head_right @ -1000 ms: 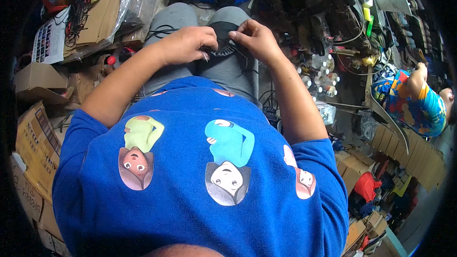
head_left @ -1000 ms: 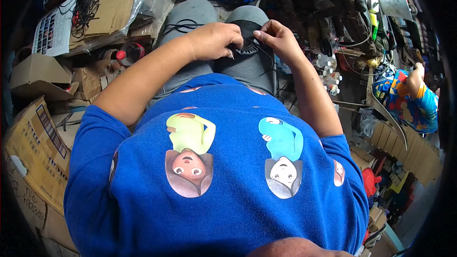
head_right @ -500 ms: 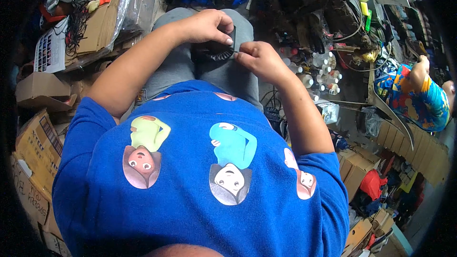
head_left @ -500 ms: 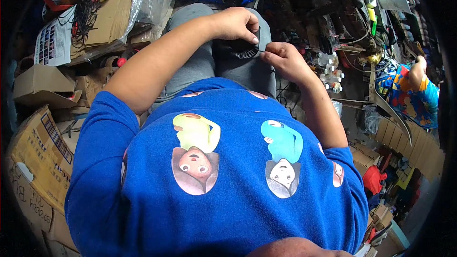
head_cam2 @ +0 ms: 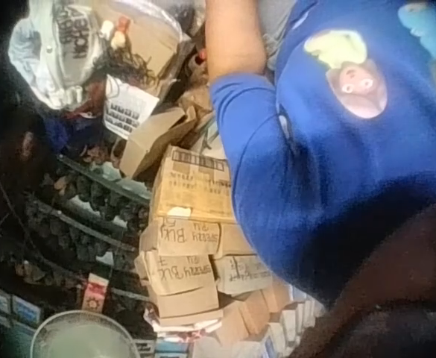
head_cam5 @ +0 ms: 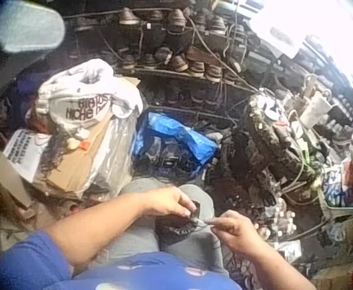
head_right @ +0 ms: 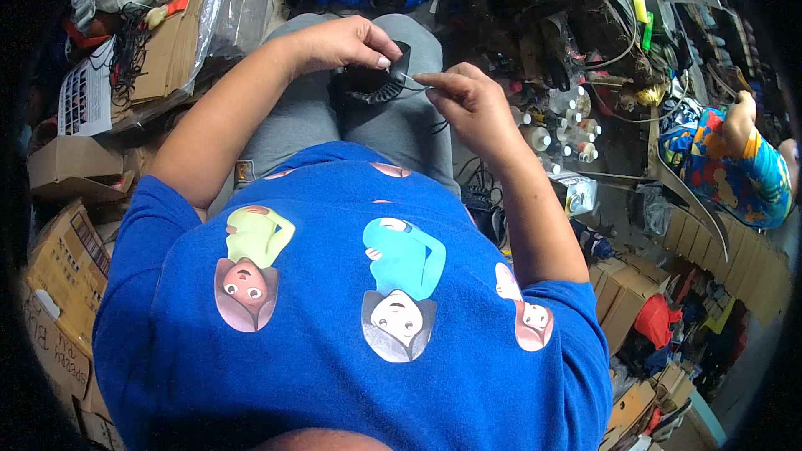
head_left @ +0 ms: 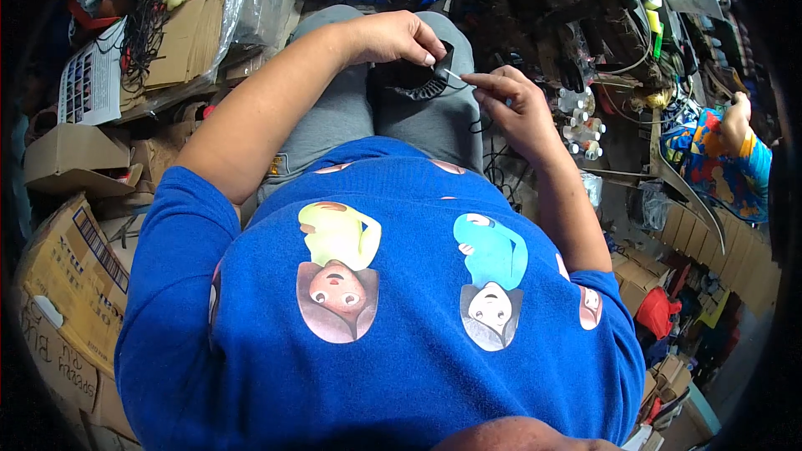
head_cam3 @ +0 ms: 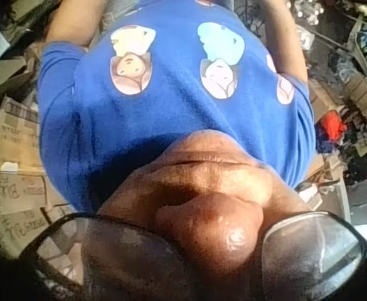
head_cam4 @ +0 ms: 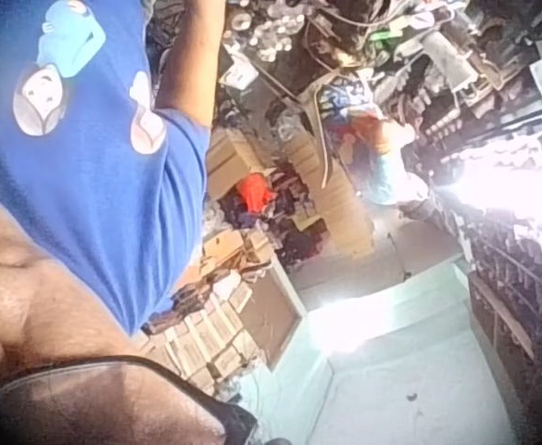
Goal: Stitching a black leather shoe component using a needle and thread.
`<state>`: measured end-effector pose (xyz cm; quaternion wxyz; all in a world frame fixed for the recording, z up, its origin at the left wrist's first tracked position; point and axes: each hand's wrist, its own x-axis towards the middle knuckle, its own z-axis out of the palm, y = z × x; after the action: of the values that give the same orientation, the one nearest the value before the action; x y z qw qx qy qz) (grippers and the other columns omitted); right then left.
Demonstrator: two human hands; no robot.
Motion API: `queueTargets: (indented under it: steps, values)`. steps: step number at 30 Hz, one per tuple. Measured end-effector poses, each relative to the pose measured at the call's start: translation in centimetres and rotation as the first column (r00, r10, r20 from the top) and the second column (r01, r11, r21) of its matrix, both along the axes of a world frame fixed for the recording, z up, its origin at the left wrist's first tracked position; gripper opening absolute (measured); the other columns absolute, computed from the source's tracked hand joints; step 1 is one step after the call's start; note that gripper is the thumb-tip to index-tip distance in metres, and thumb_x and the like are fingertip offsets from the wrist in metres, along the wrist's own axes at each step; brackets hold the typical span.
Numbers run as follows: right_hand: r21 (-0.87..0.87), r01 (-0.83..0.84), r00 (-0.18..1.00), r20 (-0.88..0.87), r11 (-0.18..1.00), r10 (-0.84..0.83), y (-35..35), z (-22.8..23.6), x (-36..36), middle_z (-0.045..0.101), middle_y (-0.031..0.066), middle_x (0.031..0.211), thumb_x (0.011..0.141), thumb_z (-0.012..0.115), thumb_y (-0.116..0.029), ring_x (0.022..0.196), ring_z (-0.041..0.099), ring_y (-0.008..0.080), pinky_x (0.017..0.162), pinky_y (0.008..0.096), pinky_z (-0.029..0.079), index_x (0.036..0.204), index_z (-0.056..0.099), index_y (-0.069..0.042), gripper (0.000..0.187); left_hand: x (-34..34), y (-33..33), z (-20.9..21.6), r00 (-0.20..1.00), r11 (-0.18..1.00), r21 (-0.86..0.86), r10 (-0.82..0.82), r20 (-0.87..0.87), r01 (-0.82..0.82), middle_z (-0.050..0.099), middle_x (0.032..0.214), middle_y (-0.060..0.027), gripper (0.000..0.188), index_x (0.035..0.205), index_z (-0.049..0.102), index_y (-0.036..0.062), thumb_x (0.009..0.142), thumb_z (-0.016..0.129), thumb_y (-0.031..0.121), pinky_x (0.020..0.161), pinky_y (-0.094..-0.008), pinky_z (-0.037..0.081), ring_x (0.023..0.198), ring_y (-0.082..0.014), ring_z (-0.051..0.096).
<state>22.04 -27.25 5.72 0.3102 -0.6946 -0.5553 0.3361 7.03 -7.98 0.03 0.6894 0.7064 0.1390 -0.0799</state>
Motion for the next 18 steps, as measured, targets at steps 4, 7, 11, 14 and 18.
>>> queueTargets:
  steps: [4, 7, 11, 14, 18]
  values:
    - [-0.041, 0.011, 0.997, 0.078, 0.999, -0.008, 0.5, -0.7, -0.3, 0.053, 0.0060, 0.076, 0.081, 0.061, -0.005, 0.066, 0.054, 0.0147, 0.061, 0.0278, 0.045, 0.100, 0.069, -0.009, 0.021, 0.0, -0.1, 0.7, 0.997, 0.999, -0.016, -0.044, -0.066, 0.043, 0.064, 0.110, -0.0108, 0.038, 0.114, 0.061, 0.0017, 0.077, 0.062, 0.007, 0.095, -0.0273, 0.039, 0.105, -0.0176, 0.057]
    - [-0.041, -0.022, 0.984, 0.178, 0.999, 0.029, 0.8, -0.5, -0.3, 0.052, 0.0077, 0.074, 0.078, 0.062, -0.006, 0.065, 0.055, 0.0172, 0.061, 0.0282, 0.045, 0.098, 0.070, -0.008, 0.022, 0.0, 0.1, 0.3, 0.996, 0.996, 0.041, -0.077, -0.040, 0.078, 0.064, 0.104, -0.0069, 0.038, 0.116, 0.060, -0.0001, 0.079, 0.061, 0.009, 0.085, -0.0242, 0.042, 0.094, -0.0117, 0.057]
    - [-0.093, -0.013, 0.985, 0.171, 0.996, 0.028, 1.2, 0.1, -0.2, 0.052, 0.0093, 0.072, 0.076, 0.059, -0.006, 0.063, 0.056, 0.0207, 0.060, 0.0312, 0.046, 0.096, 0.070, -0.008, 0.023, 0.1, 0.2, 0.3, 0.993, 0.992, 0.057, -0.114, -0.036, 0.116, 0.064, 0.105, -0.0071, 0.039, 0.116, 0.060, 0.0008, 0.078, 0.060, 0.008, 0.087, -0.0243, 0.042, 0.095, -0.0123, 0.057]
    - [-0.100, -0.025, 0.979, 0.201, 0.995, 0.045, 1.4, 0.3, -0.2, 0.052, 0.0098, 0.073, 0.075, 0.058, -0.006, 0.063, 0.056, 0.0213, 0.060, 0.0321, 0.046, 0.095, 0.070, -0.008, 0.024, 0.1, 0.2, 0.1, 0.993, 0.992, 0.059, -0.109, -0.050, 0.112, 0.064, 0.106, -0.0075, 0.039, 0.117, 0.060, 0.0013, 0.078, 0.059, 0.008, 0.088, -0.0247, 0.042, 0.096, -0.0133, 0.057]
    - [-0.115, -0.022, 0.982, 0.186, 0.993, 0.043, 1.6, 0.3, -0.2, 0.053, 0.0104, 0.073, 0.074, 0.057, -0.007, 0.064, 0.057, 0.0215, 0.060, 0.0319, 0.047, 0.094, 0.070, -0.007, 0.024, 0.3, 0.3, 0.1, 0.992, 0.988, 0.090, -0.119, -0.053, 0.123, 0.064, 0.106, -0.0077, 0.040, 0.117, 0.059, 0.0010, 0.078, 0.059, 0.007, 0.088, -0.0248, 0.042, 0.097, -0.0132, 0.056]
